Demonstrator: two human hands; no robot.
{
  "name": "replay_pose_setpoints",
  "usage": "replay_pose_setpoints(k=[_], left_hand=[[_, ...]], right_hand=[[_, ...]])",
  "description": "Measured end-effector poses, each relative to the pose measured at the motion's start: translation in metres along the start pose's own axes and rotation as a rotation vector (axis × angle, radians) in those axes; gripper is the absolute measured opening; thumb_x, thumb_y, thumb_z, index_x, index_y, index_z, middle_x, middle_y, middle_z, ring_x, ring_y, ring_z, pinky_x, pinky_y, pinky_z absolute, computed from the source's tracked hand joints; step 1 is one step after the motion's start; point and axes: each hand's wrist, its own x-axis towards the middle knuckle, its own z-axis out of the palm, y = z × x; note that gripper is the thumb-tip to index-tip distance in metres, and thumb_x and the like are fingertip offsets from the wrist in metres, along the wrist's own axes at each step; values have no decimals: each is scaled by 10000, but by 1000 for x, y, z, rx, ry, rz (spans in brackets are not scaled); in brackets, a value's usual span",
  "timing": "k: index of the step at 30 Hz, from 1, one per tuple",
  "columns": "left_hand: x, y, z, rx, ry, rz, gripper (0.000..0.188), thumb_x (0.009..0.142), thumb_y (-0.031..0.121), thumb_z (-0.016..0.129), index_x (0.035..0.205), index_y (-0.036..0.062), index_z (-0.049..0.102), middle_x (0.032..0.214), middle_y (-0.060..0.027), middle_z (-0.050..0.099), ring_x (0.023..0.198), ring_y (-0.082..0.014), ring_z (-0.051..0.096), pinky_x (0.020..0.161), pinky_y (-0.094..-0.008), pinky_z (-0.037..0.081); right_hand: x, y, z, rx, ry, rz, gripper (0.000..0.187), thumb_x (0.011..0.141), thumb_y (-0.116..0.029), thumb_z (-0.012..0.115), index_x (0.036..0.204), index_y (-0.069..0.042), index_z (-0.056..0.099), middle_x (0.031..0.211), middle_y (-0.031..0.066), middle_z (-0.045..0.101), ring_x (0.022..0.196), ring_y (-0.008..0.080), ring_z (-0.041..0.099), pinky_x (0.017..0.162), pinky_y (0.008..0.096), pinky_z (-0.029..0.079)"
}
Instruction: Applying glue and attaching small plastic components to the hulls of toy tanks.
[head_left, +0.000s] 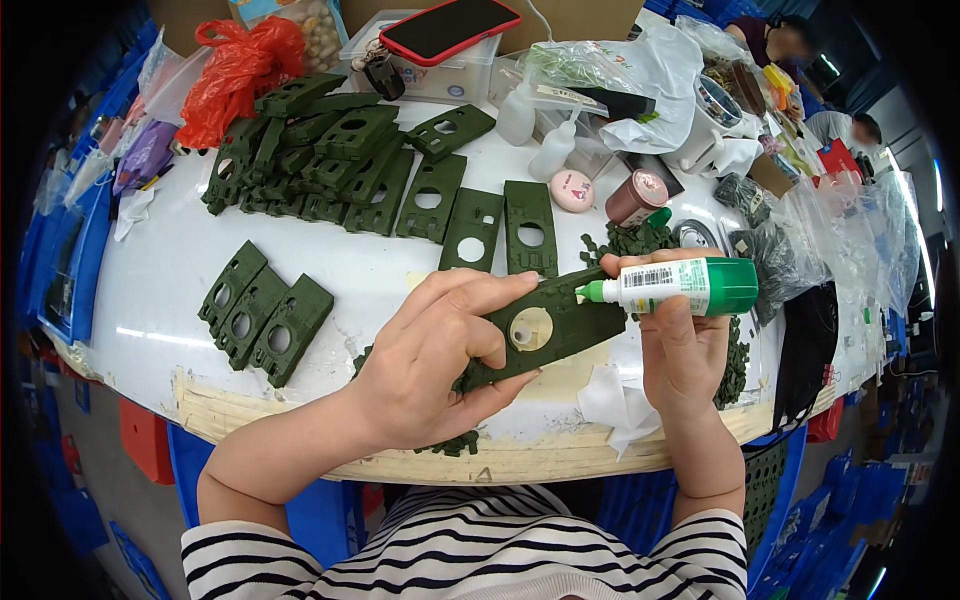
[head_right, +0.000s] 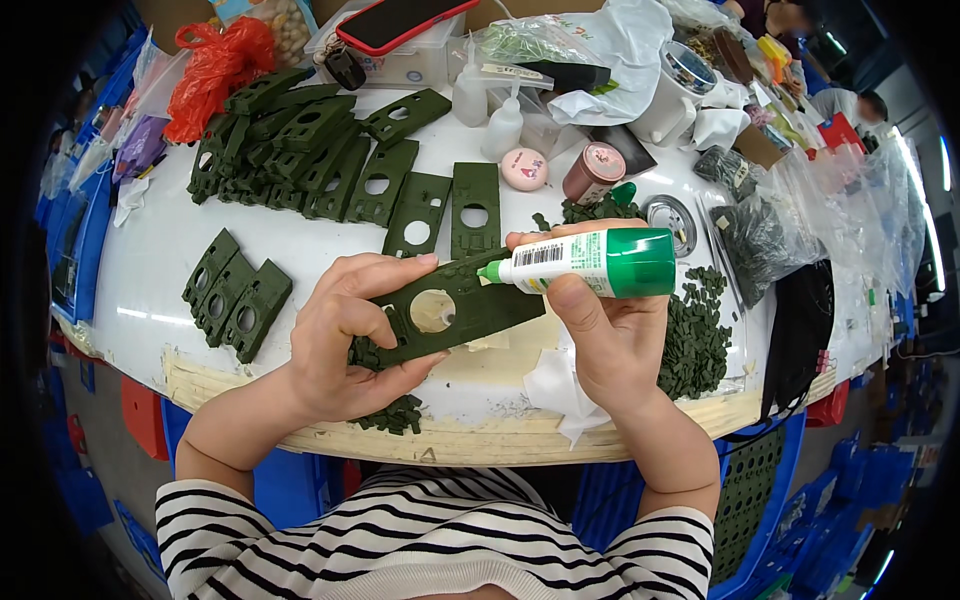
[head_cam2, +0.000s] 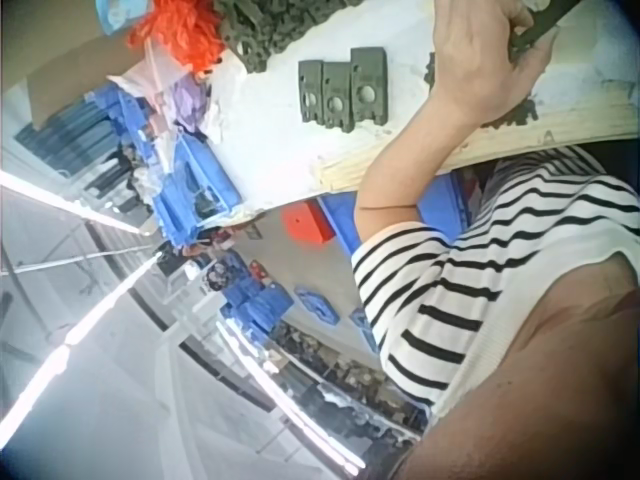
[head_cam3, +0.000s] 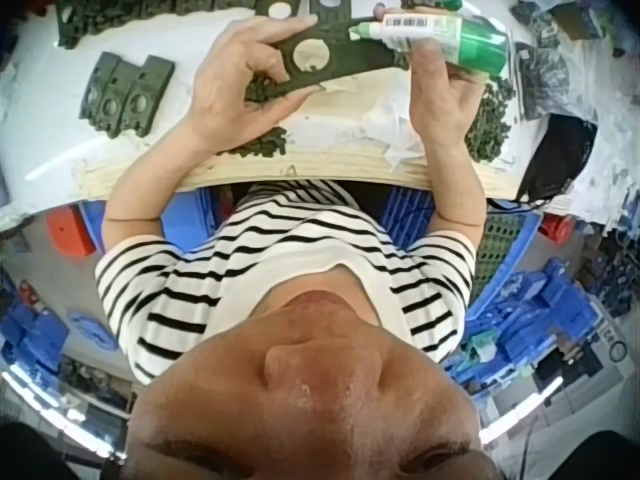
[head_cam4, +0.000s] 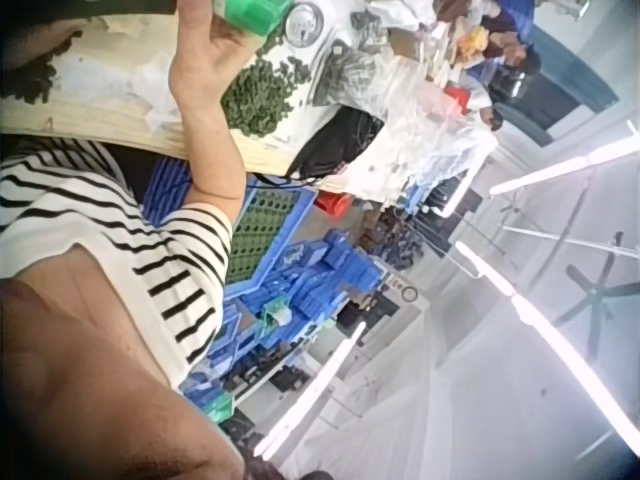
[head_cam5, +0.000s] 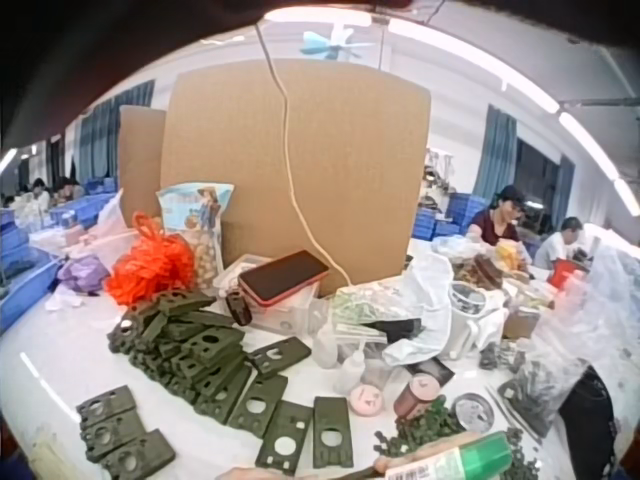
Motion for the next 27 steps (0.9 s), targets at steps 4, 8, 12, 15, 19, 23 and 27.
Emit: replay_pose_setpoints(k=[4,8,12,15,19,23,27], left_hand=[[0,0,0,3,-3,-2,463,657,45,804,876,77,398,1152,-277,591,918,-357,591,797,-405,479],[0,-1,0,3,-5,-1,468,655,46,806,878,78,396,1157,-276,589,925,-357,591,801,-406,477],[0,0,-1,-12,-12,-28,473,663,52,806,888,79,391,1161,-273,589,941,-352,594,816,-404,469],[0,-1,-1,-32,-20,-45,480,669,59,807,898,80,385,1164,-273,586,954,-347,596,834,-405,458],[0,-1,-3,-33,-29,-53,489,669,64,809,907,82,381,1167,-275,584,964,-344,597,851,-411,446],[0,-1,-3,-39,-32,-52,491,668,61,808,909,82,381,1168,-276,584,964,-341,598,855,-412,442],[0,-1,-3,-41,-29,-51,492,668,59,807,911,85,380,1169,-277,583,965,-339,596,854,-414,440]], right_hand=[[0,0,-1,5,0,2,306,899,-121,619,1134,14,477,1051,204,636,1044,287,614,922,420,481],[0,0,0,6,1,2,315,901,-139,621,1136,13,475,1048,207,637,1040,295,616,924,424,478],[0,2,-3,77,19,28,332,901,-167,627,1136,10,474,1034,208,639,1035,304,618,920,430,478],[0,2,-4,68,13,25,335,900,-174,629,1133,10,475,1028,209,640,1035,307,618,919,434,478],[1,2,-3,35,0,9,317,902,-161,623,1126,11,479,1029,208,640,1038,304,618,922,437,477],[0,3,-3,33,-7,0,296,904,-145,618,1117,10,483,1033,206,640,1042,299,617,927,437,475],[1,2,-3,22,-19,-3,292,902,-138,619,1112,12,482,1036,206,640,1044,295,615,929,435,473]])
